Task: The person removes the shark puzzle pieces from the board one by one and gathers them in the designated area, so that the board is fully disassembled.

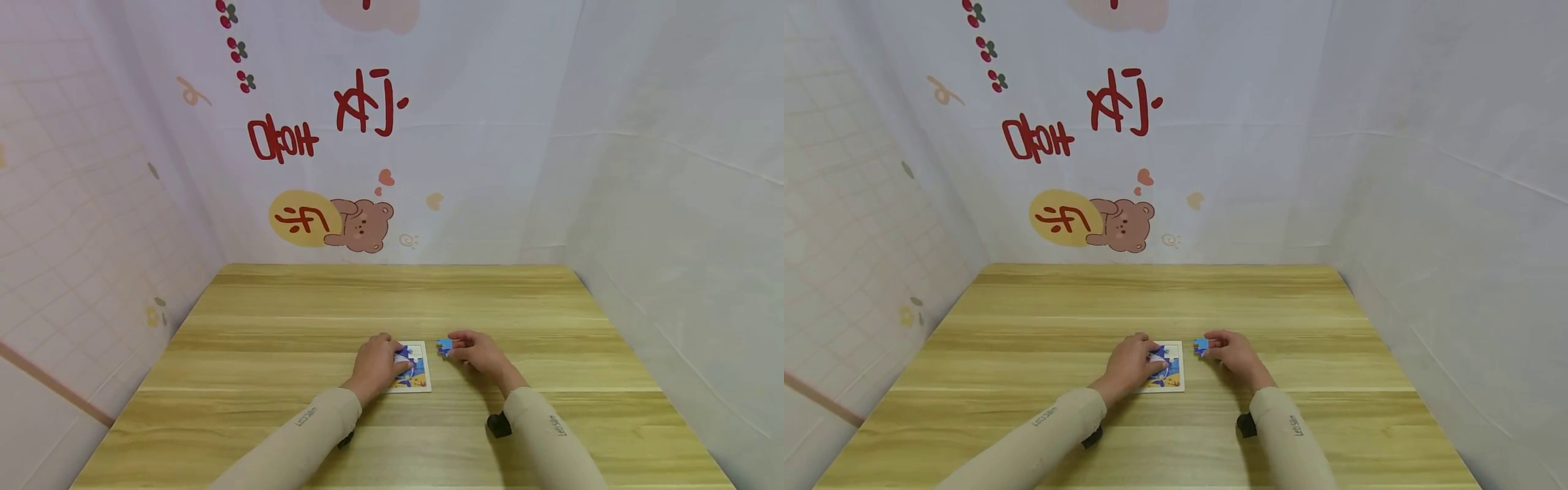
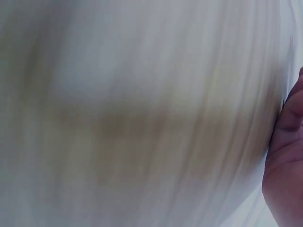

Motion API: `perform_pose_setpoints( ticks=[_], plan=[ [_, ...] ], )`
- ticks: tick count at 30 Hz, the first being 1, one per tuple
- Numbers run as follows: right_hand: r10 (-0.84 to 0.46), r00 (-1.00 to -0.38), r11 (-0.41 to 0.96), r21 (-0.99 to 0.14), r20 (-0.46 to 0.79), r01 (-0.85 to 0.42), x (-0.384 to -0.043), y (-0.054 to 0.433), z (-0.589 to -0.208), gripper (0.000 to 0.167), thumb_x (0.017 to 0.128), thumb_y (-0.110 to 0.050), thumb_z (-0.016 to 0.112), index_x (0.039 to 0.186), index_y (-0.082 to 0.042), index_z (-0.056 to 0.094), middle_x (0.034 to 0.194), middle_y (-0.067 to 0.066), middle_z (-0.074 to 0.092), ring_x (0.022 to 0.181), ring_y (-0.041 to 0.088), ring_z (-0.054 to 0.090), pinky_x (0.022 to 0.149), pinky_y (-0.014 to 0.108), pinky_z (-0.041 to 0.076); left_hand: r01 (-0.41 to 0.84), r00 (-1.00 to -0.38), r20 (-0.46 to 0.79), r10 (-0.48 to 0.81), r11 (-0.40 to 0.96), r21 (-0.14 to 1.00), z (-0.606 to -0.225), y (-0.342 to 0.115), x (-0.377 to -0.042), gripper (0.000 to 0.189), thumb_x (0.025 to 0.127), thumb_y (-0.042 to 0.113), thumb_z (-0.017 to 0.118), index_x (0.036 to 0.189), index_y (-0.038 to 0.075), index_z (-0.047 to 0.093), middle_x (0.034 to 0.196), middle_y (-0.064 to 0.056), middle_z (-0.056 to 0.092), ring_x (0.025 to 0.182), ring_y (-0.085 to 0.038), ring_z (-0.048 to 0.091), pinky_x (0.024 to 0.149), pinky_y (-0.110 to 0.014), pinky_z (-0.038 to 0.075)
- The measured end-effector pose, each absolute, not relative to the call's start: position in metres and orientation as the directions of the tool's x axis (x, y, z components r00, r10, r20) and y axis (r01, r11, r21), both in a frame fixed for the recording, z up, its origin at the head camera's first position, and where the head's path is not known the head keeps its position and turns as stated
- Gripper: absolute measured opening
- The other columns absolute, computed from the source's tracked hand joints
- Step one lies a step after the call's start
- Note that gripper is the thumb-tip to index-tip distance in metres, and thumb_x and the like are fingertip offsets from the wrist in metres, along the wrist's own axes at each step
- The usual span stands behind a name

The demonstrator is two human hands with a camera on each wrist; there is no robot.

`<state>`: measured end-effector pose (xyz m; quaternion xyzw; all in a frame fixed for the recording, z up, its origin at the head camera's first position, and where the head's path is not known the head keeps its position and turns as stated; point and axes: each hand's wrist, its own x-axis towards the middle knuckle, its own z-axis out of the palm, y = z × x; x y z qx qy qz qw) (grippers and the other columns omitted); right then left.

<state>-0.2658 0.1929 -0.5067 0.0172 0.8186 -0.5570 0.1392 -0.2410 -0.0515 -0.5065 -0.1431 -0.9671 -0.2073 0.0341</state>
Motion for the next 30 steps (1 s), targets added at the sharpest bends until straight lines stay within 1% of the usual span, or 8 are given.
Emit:
perform_pose_setpoints(
  ticks=[3,8,11,14,20,26,28,30],
  plan=[
    [-0.151,-0.957,0.367,-0.913,-0.247,0.178,-0.266,0.217,-0.508,0.040,0.089,-0.007,0.069,0.127,0.000,0.059,0.104,0.008,0.061,0.078,0.018,0.053,0.061,0.029,0.045,0.307,-0.952,0.140,0.273,0.866,0.395,-0.507,-0.052,-0.241,0.043,0.084,0.041,0.075,0.111,0.009,0.074,0.112,-0.012,0.064,0.101,-0.029,0.060,0.090,-0.047,0.047],
    [-0.176,-0.952,0.390,-0.906,-0.251,0.167,-0.265,0.259,-0.506,0.047,0.089,-0.012,0.070,0.132,0.002,0.055,0.110,0.010,0.062,0.083,0.018,0.055,0.063,0.029,0.048,0.310,-0.951,0.141,0.276,0.866,0.392,-0.509,-0.053,-0.241,0.043,0.084,0.042,0.075,0.112,0.009,0.074,0.112,-0.011,0.064,0.102,-0.029,0.060,0.090,-0.047,0.047],
    [-0.155,-0.953,0.413,-0.894,-0.259,0.175,-0.262,0.282,-0.505,0.049,0.090,-0.012,0.069,0.133,0.003,0.053,0.113,0.011,0.062,0.083,0.018,0.056,0.064,0.029,0.049,0.302,-0.953,0.136,0.270,0.867,0.396,-0.509,-0.053,-0.241,0.043,0.084,0.041,0.075,0.112,0.009,0.074,0.113,-0.011,0.064,0.102,-0.029,0.059,0.091,-0.047,0.047],
    [-0.134,-0.954,0.430,-0.883,-0.267,0.187,-0.260,0.299,-0.505,0.050,0.090,-0.012,0.069,0.134,0.004,0.052,0.113,0.011,0.061,0.082,0.018,0.056,0.065,0.030,0.050,0.294,-0.956,0.125,0.267,0.870,0.396,-0.508,-0.053,-0.242,0.043,0.084,0.042,0.075,0.112,0.009,0.074,0.114,-0.011,0.063,0.102,-0.029,0.059,0.092,-0.046,0.046],
    [-0.132,-0.954,0.419,-0.887,-0.271,0.194,-0.261,0.311,-0.508,0.050,0.090,-0.014,0.070,0.133,0.004,0.053,0.107,0.008,0.061,0.081,0.018,0.056,0.065,0.031,0.052,0.283,-0.959,0.109,0.262,0.873,0.397,-0.507,-0.054,-0.242,0.043,0.084,0.042,0.075,0.112,0.009,0.074,0.115,-0.012,0.063,0.103,-0.029,0.059,0.093,-0.046,0.046],
    [-0.107,-0.956,0.427,-0.881,-0.274,0.205,-0.260,0.311,-0.507,0.050,0.089,-0.012,0.070,0.133,0.004,0.054,0.109,0.010,0.063,0.080,0.018,0.057,0.063,0.031,0.052,0.276,-0.961,0.096,0.260,0.870,0.409,-0.508,-0.053,-0.241,0.043,0.085,0.042,0.074,0.113,0.009,0.073,0.117,-0.012,0.062,0.106,-0.029,0.058,0.095,-0.047,0.045],
    [-0.103,-0.956,0.439,-0.875,-0.276,0.205,-0.260,0.311,-0.507,0.050,0.089,-0.012,0.070,0.133,0.004,0.054,0.105,0.010,0.064,0.078,0.019,0.057,0.063,0.031,0.053,0.275,-0.961,0.091,0.261,0.869,0.410,-0.508,-0.052,-0.241,0.043,0.085,0.041,0.074,0.113,0.009,0.073,0.118,-0.012,0.062,0.107,-0.029,0.058,0.096,-0.048,0.044],
    [-0.105,-0.955,0.447,-0.871,-0.278,0.205,-0.259,0.310,-0.506,0.049,0.089,-0.010,0.070,0.133,0.004,0.054,0.097,0.008,0.065,0.075,0.019,0.057,0.063,0.031,0.052,0.275,-0.961,0.087,0.263,0.869,0.411,-0.507,-0.051,-0.241,0.043,0.085,0.041,0.074,0.114,0.009,0.073,0.119,-0.012,0.062,0.108,-0.030,0.057,0.096,-0.048,0.044]
  ],
)
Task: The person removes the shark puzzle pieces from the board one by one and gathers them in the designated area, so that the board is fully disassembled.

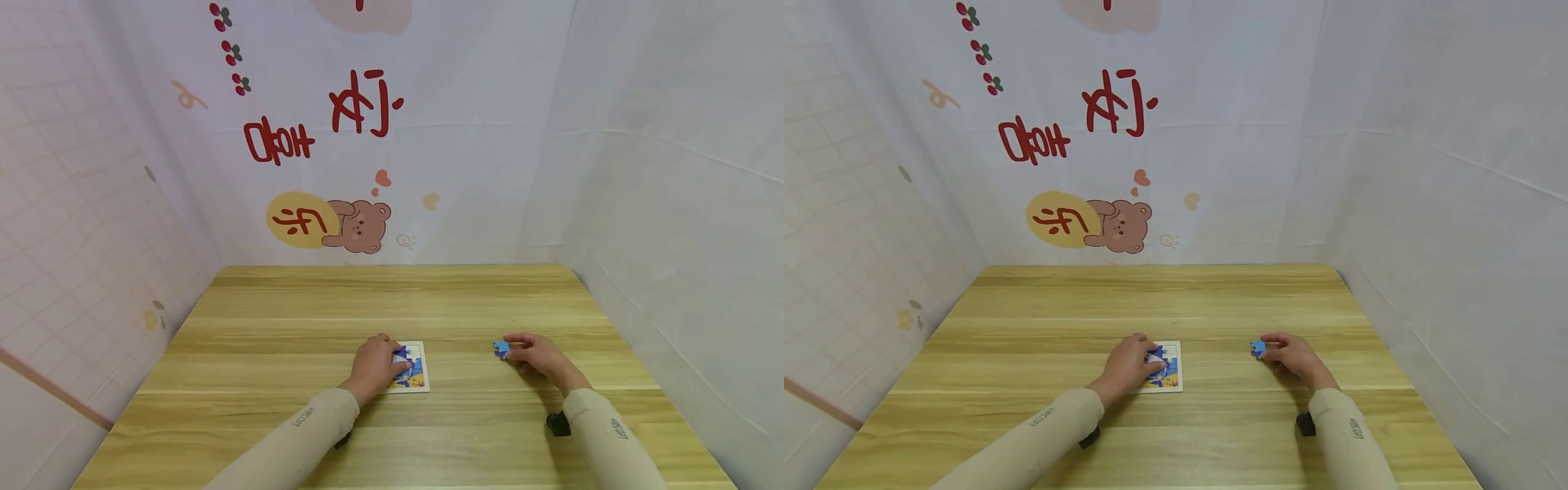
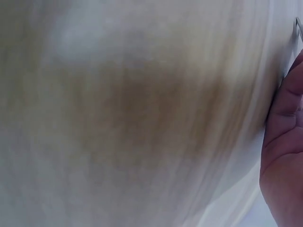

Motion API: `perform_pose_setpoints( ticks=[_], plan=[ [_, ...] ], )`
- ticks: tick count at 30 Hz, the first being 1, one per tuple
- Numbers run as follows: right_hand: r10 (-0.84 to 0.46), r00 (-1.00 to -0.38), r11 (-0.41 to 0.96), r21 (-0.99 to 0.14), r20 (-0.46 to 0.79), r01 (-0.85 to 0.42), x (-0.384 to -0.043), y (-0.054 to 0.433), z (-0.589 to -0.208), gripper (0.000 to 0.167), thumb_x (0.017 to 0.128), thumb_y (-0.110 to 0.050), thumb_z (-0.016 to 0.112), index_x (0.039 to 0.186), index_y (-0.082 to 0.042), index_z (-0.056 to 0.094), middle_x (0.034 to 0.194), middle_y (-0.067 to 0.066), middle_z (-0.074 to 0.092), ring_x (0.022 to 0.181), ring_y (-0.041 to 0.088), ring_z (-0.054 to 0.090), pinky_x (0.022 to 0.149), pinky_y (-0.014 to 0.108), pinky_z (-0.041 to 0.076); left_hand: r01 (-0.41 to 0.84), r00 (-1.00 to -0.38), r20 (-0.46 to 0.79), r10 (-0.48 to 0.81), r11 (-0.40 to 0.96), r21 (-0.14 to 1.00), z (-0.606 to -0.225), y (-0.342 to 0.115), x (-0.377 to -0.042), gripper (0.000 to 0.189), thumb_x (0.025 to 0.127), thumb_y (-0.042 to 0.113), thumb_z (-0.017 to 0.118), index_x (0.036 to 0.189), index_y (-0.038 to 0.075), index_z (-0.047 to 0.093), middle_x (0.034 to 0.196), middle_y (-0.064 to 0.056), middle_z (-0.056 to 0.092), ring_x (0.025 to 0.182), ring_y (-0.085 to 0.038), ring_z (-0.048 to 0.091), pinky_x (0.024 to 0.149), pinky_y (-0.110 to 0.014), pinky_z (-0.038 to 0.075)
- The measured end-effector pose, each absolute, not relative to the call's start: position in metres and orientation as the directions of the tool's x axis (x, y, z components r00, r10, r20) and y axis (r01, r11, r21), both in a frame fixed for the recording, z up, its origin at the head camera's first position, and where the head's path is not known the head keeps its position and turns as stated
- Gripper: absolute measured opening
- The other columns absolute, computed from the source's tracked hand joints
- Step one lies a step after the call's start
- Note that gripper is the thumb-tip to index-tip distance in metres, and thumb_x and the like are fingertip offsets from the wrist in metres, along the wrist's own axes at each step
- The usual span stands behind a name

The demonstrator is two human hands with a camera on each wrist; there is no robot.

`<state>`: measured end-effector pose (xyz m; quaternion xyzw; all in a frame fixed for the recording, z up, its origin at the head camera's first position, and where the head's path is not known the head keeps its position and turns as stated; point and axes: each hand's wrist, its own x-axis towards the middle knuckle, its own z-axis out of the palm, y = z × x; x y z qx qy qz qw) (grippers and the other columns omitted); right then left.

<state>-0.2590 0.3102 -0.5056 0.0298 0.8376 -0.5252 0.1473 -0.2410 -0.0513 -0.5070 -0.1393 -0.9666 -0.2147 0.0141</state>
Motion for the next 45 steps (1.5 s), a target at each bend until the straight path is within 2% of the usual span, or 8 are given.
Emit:
perform_pose_setpoints(
  ticks=[3,6,15,21,29,34,41,45],
  plan=[
    [-0.122,-0.952,0.454,-0.869,-0.279,0.197,-0.259,0.309,-0.504,0.047,0.090,-0.006,0.067,0.133,0.006,0.052,0.082,0.006,0.061,0.070,0.018,0.053,0.060,0.031,0.049,0.281,-0.959,0.089,0.268,0.867,0.412,-0.507,-0.051,-0.241,0.043,0.085,0.041,0.074,0.114,0.009,0.073,0.120,-0.012,0.062,0.109,-0.030,0.057,0.096,-0.048,0.044],
    [-0.125,-0.952,0.464,-0.865,-0.279,0.192,-0.259,0.308,-0.503,0.046,0.090,-0.003,0.064,0.133,0.008,0.051,0.076,0.006,0.057,0.068,0.018,0.051,0.059,0.030,0.046,0.280,-0.959,0.089,0.268,0.866,0.415,-0.507,-0.051,-0.241,0.044,0.086,0.041,0.073,0.115,0.009,0.072,0.120,-0.012,0.061,0.109,-0.030,0.057,0.096,-0.048,0.044],
    [-0.077,-0.962,0.524,-0.831,-0.263,0.186,-0.260,0.306,-0.504,0.049,0.088,-0.004,0.067,0.133,0.007,0.051,0.089,0.010,0.061,0.070,0.019,0.057,0.062,0.032,0.051,0.282,-0.959,0.097,0.265,0.871,0.403,-0.509,-0.051,-0.241,0.045,0.086,0.042,0.073,0.116,0.009,0.071,0.121,-0.012,0.061,0.109,-0.030,0.057,0.096,-0.048,0.044],
    [-0.053,-0.973,0.528,-0.834,-0.224,0.163,-0.255,0.292,-0.496,0.050,0.092,-0.008,0.064,0.136,0.007,0.048,0.094,0.013,0.060,0.069,0.019,0.056,0.059,0.031,0.048,0.297,-0.954,0.087,0.287,0.863,0.408,-0.509,-0.057,-0.241,0.049,0.086,0.044,0.072,0.119,0.009,0.068,0.124,-0.014,0.059,0.112,-0.032,0.055,0.095,-0.050,0.043],
    [-0.060,-0.981,0.434,-0.890,-0.185,0.141,-0.256,0.241,-0.483,0.041,0.096,-0.009,0.059,0.133,0.006,0.052,0.103,0.022,0.062,0.073,0.023,0.059,0.063,0.035,0.051,0.326,-0.944,0.117,0.310,0.808,0.490,-0.507,-0.079,-0.240,0.053,0.087,0.042,0.072,0.126,0.007,0.063,0.130,-0.016,0.055,0.118,-0.035,0.053,0.098,-0.052,0.041],
    [-0.047,-0.980,0.397,-0.904,-0.193,0.159,-0.258,0.197,-0.486,0.035,0.094,-0.011,0.062,0.127,0.002,0.060,0.106,0.017,0.065,0.074,0.023,0.062,0.065,0.036,0.053,0.319,-0.947,0.144,0.286,0.808,0.495,-0.508,-0.091,-0.237,0.051,0.087,0.042,0.072,0.122,0.006,0.065,0.126,-0.015,0.058,0.116,-0.034,0.055,0.097,-0.051,0.043],
    [-0.055,-0.973,0.388,-0.903,-0.224,0.186,-0.258,0.141,-0.494,0.027,0.092,-0.014,0.066,0.116,-0.002,0.067,0.089,0.010,0.064,0.068,0.020,0.058,0.059,0.029,0.048,0.313,-0.949,0.134,0.285,0.816,0.486,-0.509,-0.091,-0.233,0.052,0.087,0.043,0.071,0.121,0.005,0.066,0.121,-0.014,0.060,0.111,-0.034,0.056,0.095,-0.053,0.043],
    [-0.071,-0.972,0.395,-0.901,-0.226,0.180,-0.255,0.123,-0.498,0.025,0.091,-0.015,0.068,0.112,-0.003,0.069,0.085,0.005,0.064,0.066,0.017,0.056,0.057,0.027,0.045,0.299,-0.954,0.123,0.274,0.831,0.469,-0.509,-0.088,-0.233,0.054,0.085,0.044,0.072,0.121,0.005,0.066,0.122,-0.016,0.058,0.113,-0.035,0.054,0.096,-0.054,0.042]
  ],
)
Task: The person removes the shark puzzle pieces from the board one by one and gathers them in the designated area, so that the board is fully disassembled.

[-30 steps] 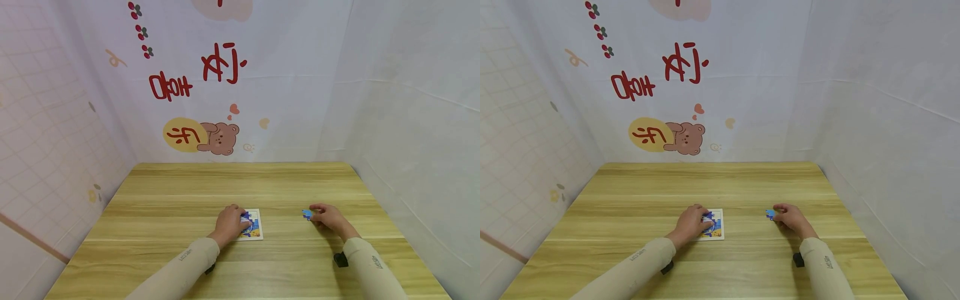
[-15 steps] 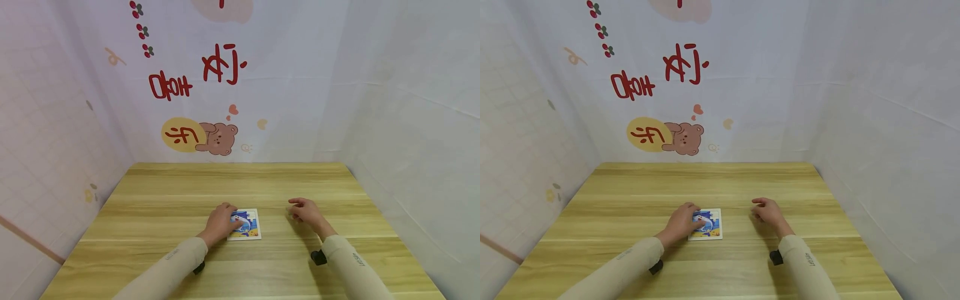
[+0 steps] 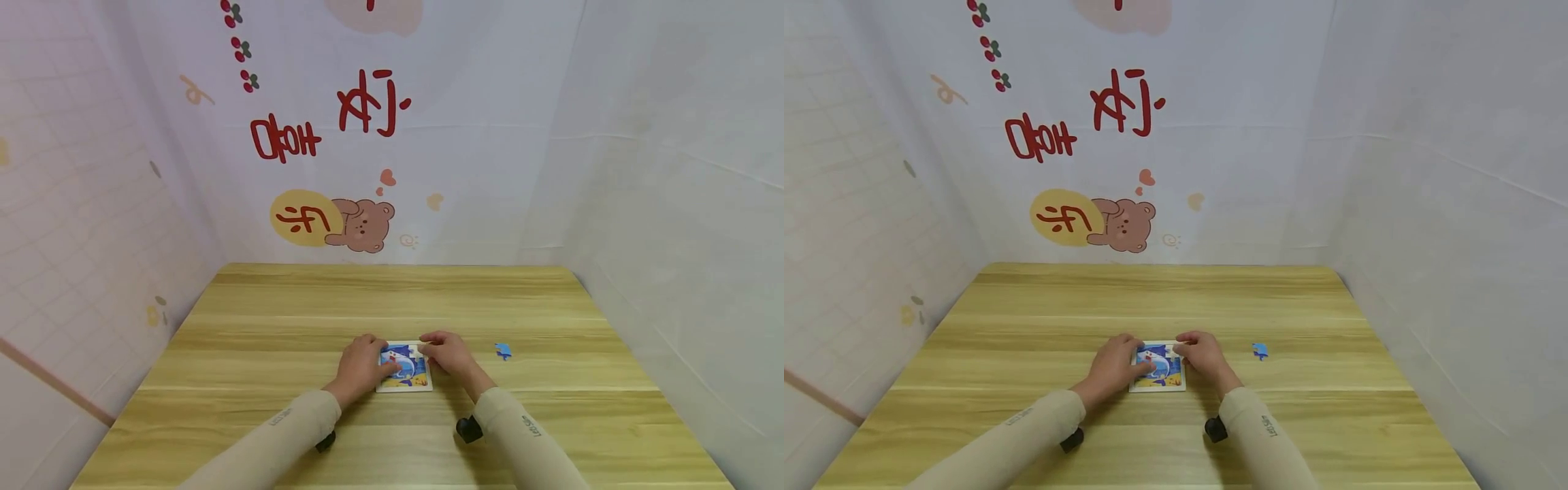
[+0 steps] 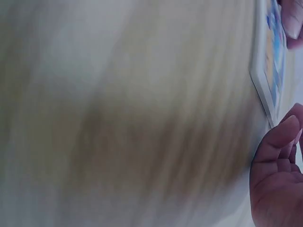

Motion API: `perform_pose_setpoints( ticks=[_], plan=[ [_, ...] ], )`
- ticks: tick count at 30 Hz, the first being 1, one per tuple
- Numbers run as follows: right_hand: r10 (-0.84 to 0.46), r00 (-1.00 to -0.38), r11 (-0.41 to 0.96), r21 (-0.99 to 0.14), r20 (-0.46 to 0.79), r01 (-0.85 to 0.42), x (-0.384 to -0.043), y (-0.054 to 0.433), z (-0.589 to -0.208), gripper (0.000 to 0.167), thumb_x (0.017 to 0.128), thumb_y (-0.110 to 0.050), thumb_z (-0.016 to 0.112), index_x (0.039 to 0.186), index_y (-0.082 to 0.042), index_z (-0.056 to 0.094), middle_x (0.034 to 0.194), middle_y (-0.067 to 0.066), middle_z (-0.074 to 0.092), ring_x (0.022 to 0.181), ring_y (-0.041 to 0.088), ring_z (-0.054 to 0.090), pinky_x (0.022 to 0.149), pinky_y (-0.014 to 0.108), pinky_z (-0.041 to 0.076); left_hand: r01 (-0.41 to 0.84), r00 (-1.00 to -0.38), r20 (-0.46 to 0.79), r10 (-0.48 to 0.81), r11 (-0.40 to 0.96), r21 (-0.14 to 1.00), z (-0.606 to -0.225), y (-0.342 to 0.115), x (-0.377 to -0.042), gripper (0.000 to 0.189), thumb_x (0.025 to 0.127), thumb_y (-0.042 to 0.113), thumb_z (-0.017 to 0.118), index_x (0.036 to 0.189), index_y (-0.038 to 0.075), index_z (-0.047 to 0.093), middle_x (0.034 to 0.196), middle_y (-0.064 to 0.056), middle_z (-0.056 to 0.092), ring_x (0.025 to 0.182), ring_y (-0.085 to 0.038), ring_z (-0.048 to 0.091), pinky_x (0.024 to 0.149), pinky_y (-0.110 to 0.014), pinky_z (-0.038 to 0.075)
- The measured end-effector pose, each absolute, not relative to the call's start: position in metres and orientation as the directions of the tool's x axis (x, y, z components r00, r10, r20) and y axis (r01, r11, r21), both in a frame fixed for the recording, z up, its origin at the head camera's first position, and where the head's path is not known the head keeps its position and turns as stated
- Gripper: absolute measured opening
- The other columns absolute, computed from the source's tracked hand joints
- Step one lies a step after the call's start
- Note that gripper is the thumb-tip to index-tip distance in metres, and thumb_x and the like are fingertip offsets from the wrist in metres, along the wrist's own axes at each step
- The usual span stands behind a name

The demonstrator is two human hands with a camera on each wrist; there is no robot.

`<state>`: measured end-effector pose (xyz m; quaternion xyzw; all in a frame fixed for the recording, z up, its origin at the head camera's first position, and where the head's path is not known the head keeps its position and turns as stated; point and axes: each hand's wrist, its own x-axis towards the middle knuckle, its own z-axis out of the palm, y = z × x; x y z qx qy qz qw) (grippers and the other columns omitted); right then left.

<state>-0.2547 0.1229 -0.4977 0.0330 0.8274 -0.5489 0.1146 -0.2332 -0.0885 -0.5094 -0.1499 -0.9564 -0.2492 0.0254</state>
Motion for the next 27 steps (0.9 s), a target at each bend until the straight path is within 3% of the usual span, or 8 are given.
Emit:
perform_pose_setpoints(
  ticks=[7,19,27],
  plan=[
    [-0.074,-0.968,0.400,-0.897,-0.238,0.190,-0.2534,0.1131,-0.5059,0.021,0.089,-0.008,0.068,0.109,0.000,0.070,0.078,0.003,0.060,0.063,0.014,0.052,0.054,0.024,0.042,0.339,-0.941,0.148,0.305,0.838,0.427,-0.5115,-0.0865,-0.2335,0.050,0.087,0.043,0.072,0.119,0.005,0.066,0.116,-0.015,0.059,0.108,-0.033,0.055,0.093,-0.053,0.043],
    [-0.132,-0.964,0.524,-0.842,-0.230,0.129,-0.2552,0.1131,-0.5058,0.022,0.088,-0.010,0.069,0.109,-0.006,0.074,0.113,0.009,0.067,0.081,0.015,0.057,0.064,0.028,0.049,0.346,-0.938,0.157,0.308,0.834,0.430,-0.5098,-0.0876,-0.2323,0.048,0.087,0.042,0.072,0.118,0.005,0.067,0.120,-0.017,0.058,0.110,-0.035,0.054,0.094,-0.052,0.043],
    [-0.139,-0.955,0.475,-0.864,-0.261,0.167,-0.2545,0.1162,-0.5029,0.023,0.089,-0.013,0.069,0.111,-0.008,0.074,0.111,0.006,0.066,0.083,0.017,0.055,0.065,0.026,0.046,0.351,-0.936,0.150,0.318,0.826,0.442,-0.5060,-0.0881,-0.2300,0.047,0.087,0.039,0.073,0.119,0.004,0.067,0.120,-0.018,0.058,0.109,-0.035,0.054,0.094,-0.051,0.044]
  ],
)
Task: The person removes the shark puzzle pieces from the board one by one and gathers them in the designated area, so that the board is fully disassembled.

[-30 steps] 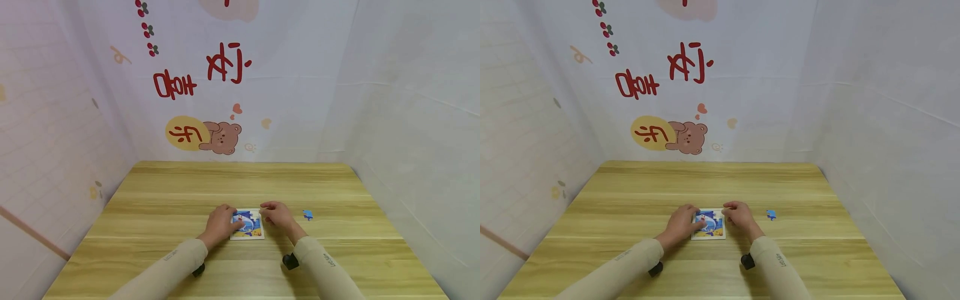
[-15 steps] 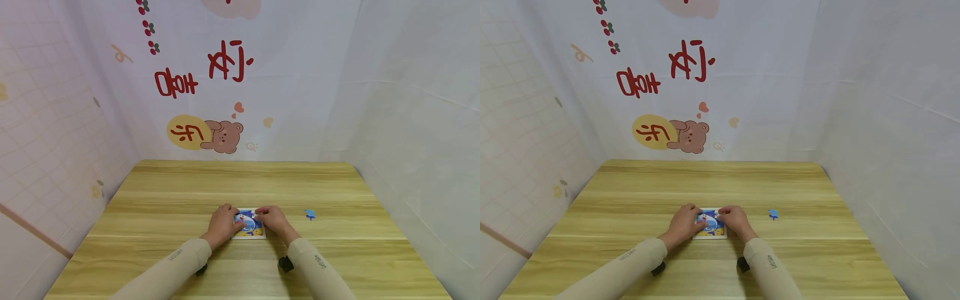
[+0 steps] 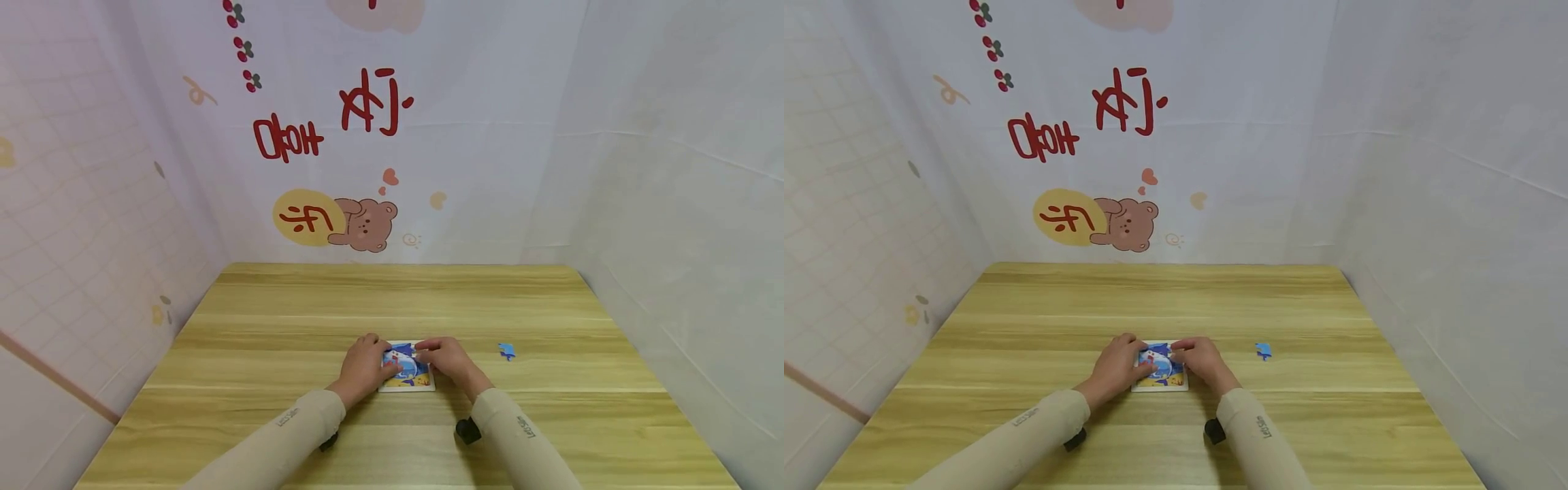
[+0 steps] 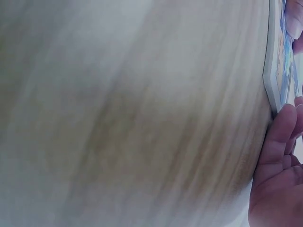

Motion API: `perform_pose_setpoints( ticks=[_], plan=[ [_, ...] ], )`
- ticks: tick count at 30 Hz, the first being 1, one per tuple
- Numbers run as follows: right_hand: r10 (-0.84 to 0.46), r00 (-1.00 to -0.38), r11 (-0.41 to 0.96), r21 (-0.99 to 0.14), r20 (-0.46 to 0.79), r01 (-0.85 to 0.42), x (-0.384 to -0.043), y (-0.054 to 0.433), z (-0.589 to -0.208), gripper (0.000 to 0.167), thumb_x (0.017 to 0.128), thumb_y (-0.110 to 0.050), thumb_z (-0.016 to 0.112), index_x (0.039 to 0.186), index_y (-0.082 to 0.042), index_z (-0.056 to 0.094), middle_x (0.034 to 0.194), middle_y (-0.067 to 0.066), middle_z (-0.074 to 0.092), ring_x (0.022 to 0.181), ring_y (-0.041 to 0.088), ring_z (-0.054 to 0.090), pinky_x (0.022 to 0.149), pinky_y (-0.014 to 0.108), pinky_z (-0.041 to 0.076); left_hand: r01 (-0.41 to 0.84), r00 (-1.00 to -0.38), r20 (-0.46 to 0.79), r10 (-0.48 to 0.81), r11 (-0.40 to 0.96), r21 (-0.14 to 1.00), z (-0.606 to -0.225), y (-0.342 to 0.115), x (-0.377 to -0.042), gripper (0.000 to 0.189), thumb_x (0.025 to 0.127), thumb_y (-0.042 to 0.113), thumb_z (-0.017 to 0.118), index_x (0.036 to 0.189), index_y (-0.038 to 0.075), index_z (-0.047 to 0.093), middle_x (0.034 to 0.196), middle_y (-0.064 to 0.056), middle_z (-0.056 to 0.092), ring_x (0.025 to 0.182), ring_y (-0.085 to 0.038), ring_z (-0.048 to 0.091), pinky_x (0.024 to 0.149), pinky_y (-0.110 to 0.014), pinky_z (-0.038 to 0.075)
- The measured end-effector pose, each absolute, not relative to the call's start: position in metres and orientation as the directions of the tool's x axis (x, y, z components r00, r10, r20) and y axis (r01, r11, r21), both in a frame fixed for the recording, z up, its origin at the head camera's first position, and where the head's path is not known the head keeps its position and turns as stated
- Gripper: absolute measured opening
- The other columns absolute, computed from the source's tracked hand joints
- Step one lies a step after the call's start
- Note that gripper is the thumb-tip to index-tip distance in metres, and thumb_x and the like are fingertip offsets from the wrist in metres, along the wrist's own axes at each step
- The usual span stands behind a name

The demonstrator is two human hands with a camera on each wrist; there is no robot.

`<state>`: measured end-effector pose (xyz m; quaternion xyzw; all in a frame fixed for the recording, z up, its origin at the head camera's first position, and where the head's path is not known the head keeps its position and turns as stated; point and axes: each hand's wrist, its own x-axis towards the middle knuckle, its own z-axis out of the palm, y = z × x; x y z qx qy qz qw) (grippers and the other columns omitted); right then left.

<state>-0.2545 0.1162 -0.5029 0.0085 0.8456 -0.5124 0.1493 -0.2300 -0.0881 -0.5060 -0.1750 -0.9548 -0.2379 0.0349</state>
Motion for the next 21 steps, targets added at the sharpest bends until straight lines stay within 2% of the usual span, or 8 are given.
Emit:
perform_pose_setpoints(
  ticks=[6,15,21],
  plan=[
    [-0.148,-0.955,0.448,-0.878,-0.257,0.167,-0.256,0.117,-0.501,0.022,0.089,-0.012,0.069,0.110,-0.006,0.072,0.104,0.005,0.067,0.080,0.017,0.055,0.067,0.027,0.046,0.346,-0.938,0.141,0.317,0.836,0.425,-0.504,-0.087,-0.229,0.048,0.086,0.039,0.073,0.119,0.004,0.067,0.120,-0.017,0.058,0.108,-0.034,0.055,0.093,-0.050,0.045],
    [-0.146,-0.964,0.349,-0.924,-0.221,0.159,-0.258,0.108,-0.501,0.017,0.087,-0.006,0.071,0.102,0.001,0.068,0.086,0.007,0.066,0.062,0.016,0.057,0.059,0.028,0.050,0.339,-0.941,0.138,0.310,0.845,0.414,-0.506,-0.087,-0.230,0.049,0.085,0.041,0.074,0.119,0.005,0.067,0.116,-0.014,0.058,0.105,-0.032,0.055,0.091,-0.048,0.045],
    [-0.142,-0.968,0.361,-0.922,-0.205,0.142,-0.260,0.101,-0.505,0.026,0.087,-0.003,0.070,0.112,0.001,0.066,0.084,0.006,0.065,0.061,0.016,0.058,0.058,0.028,0.050,0.342,-0.940,0.140,0.311,0.853,0.395,-0.508,-0.089,-0.232,0.049,0.086,0.042,0.072,0.118,0.005,0.067,0.115,-0.013,0.058,0.104,-0.030,0.056,0.091,-0.047,0.045]
  ],
)
